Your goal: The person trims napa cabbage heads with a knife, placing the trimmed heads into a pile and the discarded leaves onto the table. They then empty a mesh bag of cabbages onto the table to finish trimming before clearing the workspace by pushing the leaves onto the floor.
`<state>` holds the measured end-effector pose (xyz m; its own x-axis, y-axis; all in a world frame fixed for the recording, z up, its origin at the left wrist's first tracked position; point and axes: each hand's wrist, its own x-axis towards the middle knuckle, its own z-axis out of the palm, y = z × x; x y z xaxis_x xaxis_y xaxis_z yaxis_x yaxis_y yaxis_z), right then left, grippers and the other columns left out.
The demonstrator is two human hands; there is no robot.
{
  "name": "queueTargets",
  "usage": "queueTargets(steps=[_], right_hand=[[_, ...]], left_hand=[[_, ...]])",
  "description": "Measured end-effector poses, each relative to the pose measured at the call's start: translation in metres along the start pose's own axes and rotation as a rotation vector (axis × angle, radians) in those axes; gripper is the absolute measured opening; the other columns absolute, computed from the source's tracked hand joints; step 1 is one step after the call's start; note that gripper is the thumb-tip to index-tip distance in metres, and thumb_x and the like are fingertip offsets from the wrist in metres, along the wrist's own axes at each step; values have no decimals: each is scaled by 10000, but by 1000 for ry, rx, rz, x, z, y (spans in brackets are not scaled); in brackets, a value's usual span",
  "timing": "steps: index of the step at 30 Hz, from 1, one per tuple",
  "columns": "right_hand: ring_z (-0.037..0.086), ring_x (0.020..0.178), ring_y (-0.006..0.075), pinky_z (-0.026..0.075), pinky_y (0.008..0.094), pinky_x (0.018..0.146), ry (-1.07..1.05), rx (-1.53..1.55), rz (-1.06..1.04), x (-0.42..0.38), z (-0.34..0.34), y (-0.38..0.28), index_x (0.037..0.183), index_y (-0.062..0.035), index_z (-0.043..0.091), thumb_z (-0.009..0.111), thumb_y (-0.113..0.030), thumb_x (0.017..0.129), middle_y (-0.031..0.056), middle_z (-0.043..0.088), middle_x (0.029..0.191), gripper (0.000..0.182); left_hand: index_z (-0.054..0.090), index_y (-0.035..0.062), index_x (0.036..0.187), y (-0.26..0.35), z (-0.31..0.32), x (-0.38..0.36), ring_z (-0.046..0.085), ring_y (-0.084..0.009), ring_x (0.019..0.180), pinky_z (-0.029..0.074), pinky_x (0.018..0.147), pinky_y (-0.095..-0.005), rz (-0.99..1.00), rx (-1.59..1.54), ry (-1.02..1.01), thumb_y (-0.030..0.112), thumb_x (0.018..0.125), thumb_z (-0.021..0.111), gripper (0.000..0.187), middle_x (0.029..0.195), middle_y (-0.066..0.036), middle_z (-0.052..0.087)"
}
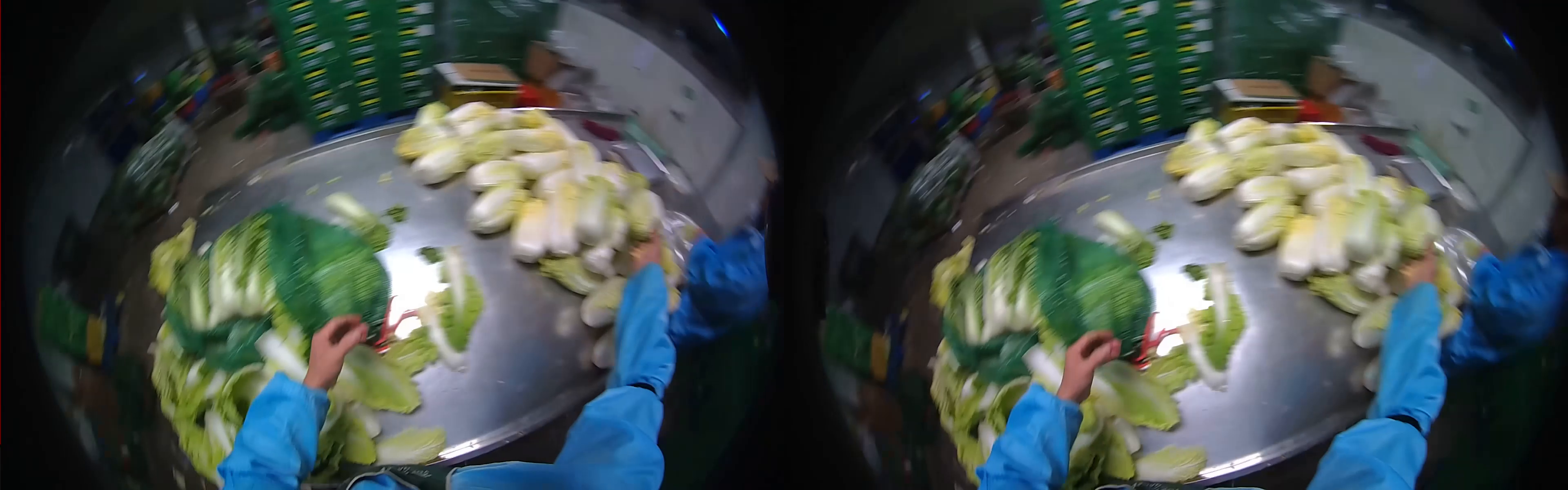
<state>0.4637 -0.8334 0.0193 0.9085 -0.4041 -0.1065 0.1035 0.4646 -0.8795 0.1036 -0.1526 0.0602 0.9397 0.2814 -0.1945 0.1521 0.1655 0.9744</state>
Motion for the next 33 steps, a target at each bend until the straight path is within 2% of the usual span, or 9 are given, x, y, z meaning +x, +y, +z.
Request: queueTargets(steps=[2,4,8,13,15,19,26,32,33], right_hand=[[498,536,147,397,305,435,407,-254,-35,-15,37,-5,960,-115,597,656,-514,779,70,573,836,443],[429,440,102,321,261,364,209,-261,-291,-86,103,29,918,-98,593,724,-477,729,32,557,761,443],[369,388,68,301,233,340,-285,-665,57,-256,208,125,783,-99,619,659,-399,814,-41,454,557,304],[433,433,62,347,211,357,-598,-435,465,-419,347,227,1211,31,494,651,-299,819,43,637,779,536],[507,493,110,429,264,417,-780,-695,450,-453,401,227,1202,53,491,692,-308,777,68,659,843,593],[622,671,332,497,428,650,-1044,-1100,-280,-454,418,293,1118,23,547,636,-189,750,188,648,795,434],[597,716,436,461,507,660,-588,-1452,-603,-314,370,307,845,20,574,572,-101,723,252,614,750,172],[612,663,242,497,386,634,-585,-988,210,-375,396,250,1068,40,579,703,-374,740,142,647,816,543],[622,805,265,505,344,727,-659,-939,-20,-389,392,273,1138,38,555,700,-340,750,173,634,936,561]], left_hand=[[591,-25,1064,11,-38,12,601,-146,916,469,838,-275,210,58,170,95,853,620,245,986,-82,646],[614,-2,1031,18,-84,32,577,-108,905,451,818,-251,379,157,381,78,859,602,191,960,-35,633],[610,-17,1041,-47,-188,93,601,-225,935,451,847,-309,202,557,684,126,836,604,249,1009,-126,646],[380,-46,1278,-97,-70,73,470,-405,1056,315,925,-560,577,1332,536,145,684,557,649,1081,-250,494],[443,-32,1250,-99,-17,41,439,-376,1150,257,974,-603,369,1032,113,152,693,557,598,1181,-250,478],[576,5,1125,-68,0,19,464,-352,1167,297,1002,-544,36,1122,-353,123,735,576,408,1119,-205,572],[587,13,1053,-41,-114,64,530,-338,1065,414,905,-429,585,854,295,190,757,639,349,1114,-176,583],[589,-17,1046,-82,-111,196,507,-336,1073,403,892,-435,390,1226,-91,153,655,640,429,1154,-148,550],[589,-17,1046,-94,-98,207,507,-336,1073,403,892,-435,398,1223,-117,153,655,640,429,1154,-148,550]])
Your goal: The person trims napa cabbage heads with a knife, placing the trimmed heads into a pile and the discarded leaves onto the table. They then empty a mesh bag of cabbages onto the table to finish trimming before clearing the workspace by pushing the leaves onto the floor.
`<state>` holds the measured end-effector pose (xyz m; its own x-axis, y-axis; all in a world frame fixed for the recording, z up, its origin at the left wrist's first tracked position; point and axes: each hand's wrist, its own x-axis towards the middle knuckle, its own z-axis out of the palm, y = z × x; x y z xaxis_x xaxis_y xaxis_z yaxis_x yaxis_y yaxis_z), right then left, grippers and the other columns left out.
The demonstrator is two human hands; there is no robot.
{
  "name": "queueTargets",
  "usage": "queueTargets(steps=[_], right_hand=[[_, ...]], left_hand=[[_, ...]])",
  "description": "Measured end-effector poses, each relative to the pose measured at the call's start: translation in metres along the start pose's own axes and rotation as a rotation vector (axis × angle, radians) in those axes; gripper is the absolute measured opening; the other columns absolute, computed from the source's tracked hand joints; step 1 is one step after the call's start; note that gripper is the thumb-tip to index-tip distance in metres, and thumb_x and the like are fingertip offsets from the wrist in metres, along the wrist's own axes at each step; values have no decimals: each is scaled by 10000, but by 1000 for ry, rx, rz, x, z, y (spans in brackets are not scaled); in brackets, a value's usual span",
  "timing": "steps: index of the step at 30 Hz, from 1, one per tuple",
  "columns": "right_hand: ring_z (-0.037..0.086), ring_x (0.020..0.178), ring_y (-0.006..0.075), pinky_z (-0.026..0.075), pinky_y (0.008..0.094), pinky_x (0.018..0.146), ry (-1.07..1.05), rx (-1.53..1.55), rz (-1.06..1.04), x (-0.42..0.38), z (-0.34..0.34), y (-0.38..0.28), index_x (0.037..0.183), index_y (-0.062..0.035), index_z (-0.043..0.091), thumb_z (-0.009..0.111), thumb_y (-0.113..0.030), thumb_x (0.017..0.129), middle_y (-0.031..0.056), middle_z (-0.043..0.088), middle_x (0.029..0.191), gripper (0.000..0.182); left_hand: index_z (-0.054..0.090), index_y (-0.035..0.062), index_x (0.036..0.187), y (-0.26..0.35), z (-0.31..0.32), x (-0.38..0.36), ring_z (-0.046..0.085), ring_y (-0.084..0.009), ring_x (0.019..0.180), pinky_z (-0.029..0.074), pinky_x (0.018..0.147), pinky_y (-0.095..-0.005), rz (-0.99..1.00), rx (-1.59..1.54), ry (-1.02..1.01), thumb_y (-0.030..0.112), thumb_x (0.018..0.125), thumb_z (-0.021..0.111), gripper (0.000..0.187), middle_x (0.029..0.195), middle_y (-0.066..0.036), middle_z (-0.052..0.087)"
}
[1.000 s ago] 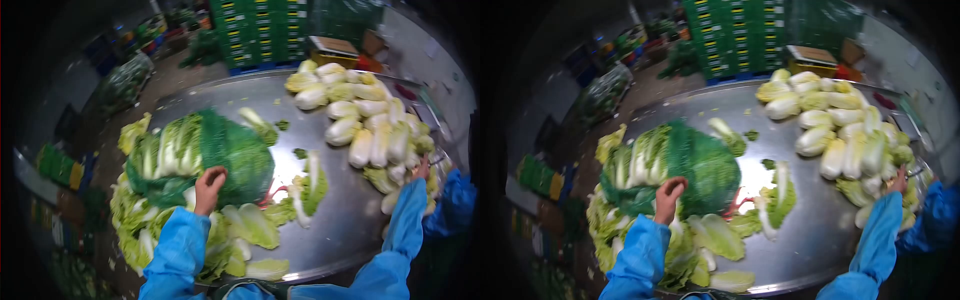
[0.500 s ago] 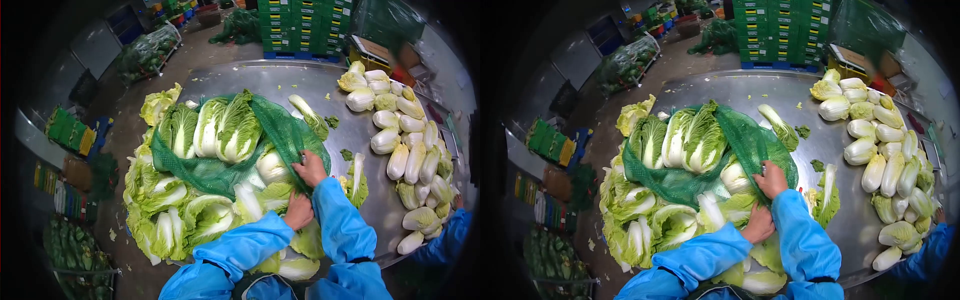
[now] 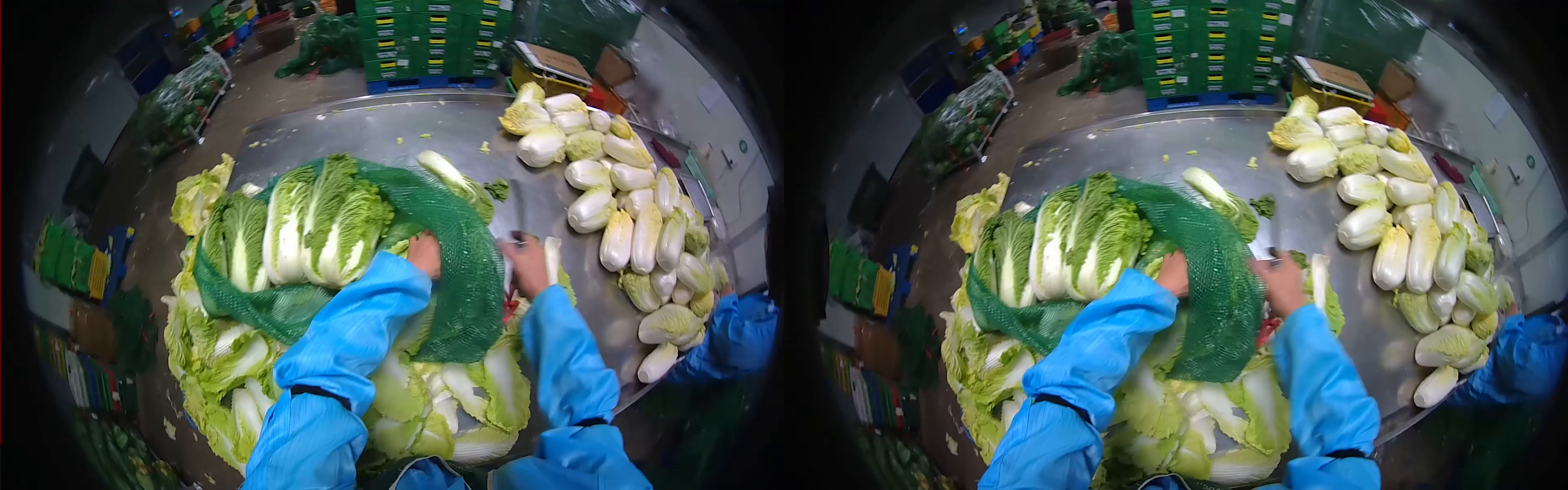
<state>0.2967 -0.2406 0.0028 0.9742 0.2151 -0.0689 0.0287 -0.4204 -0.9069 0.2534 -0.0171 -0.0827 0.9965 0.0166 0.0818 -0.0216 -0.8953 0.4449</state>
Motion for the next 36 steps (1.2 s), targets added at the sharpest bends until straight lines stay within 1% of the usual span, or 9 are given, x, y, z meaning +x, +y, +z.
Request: queueTargets(steps=[3,7,11,18,24,27,29,33,36], right_hand=[[607,816,220,490,324,729,110,-373,-405,-32,41,10,1124,45,553,748,-279,720,167,631,938,554],[561,641,193,455,346,620,43,-19,-6,-15,16,54,806,14,584,697,-130,714,120,610,686,205],[622,727,383,485,438,669,270,-405,39,35,-1,120,821,5,586,653,-115,671,237,622,764,203],[594,824,442,474,482,735,209,-466,83,67,25,129,887,2,569,641,-148,671,259,620,842,273],[598,629,304,481,393,621,448,-272,-505,9,11,53,988,34,577,704,-172,739,175,641,775,347],[478,581,90,434,261,557,-202,77,-158,-62,14,-57,1068,-1,596,730,-245,761,97,633,831,414],[573,693,167,471,298,640,-388,-13,-578,-81,44,-67,1071,-14,610,718,-233,772,94,635,784,386],[621,777,254,495,350,724,-786,-157,-340,-116,65,-71,1119,-3,593,731,-352,743,182,650,889,531],[632,765,284,499,357,732,-877,-177,-307,-152,75,-73,1121,6,593,725,-399,736,203,645,884,574]], left_hand=[[609,-1,1057,27,9,27,500,-340,1062,399,905,-442,52,128,40,215,671,669,447,1107,-174,551],[549,10,1177,16,-52,18,476,-349,1058,396,924,-443,-80,-175,-187,371,716,699,604,1082,-213,527],[485,16,1243,13,-47,-1,465,-373,1054,399,927,-430,-29,-166,-190,417,702,715,711,1170,-213,481],[565,62,1082,63,-97,-171,462,-364,1063,390,892,-448,155,-53,176,198,536,801,610,1137,-167,471],[587,50,1040,52,-72,-307,457,-368,1079,386,886,-447,-86,-36,177,118,574,736,494,1145,-159,468],[586,35,1048,50,-55,-323,457,-379,1084,393,873,-451,-147,-133,269,102,596,709,473,1160,-171,474],[580,21,1069,47,-60,-328,463,-377,1085,395,887,-458,-160,-140,294,106,609,702,484,1164,-186,481],[581,13,1080,45,-89,-348,493,-358,1046,392,928,-424,-259,-73,367,124,657,691,451,1148,-191,510],[503,-14,1178,43,-110,-374,473,-306,1096,387,927,-365,-655,-753,397,180,671,717,583,1246,-176,460]])
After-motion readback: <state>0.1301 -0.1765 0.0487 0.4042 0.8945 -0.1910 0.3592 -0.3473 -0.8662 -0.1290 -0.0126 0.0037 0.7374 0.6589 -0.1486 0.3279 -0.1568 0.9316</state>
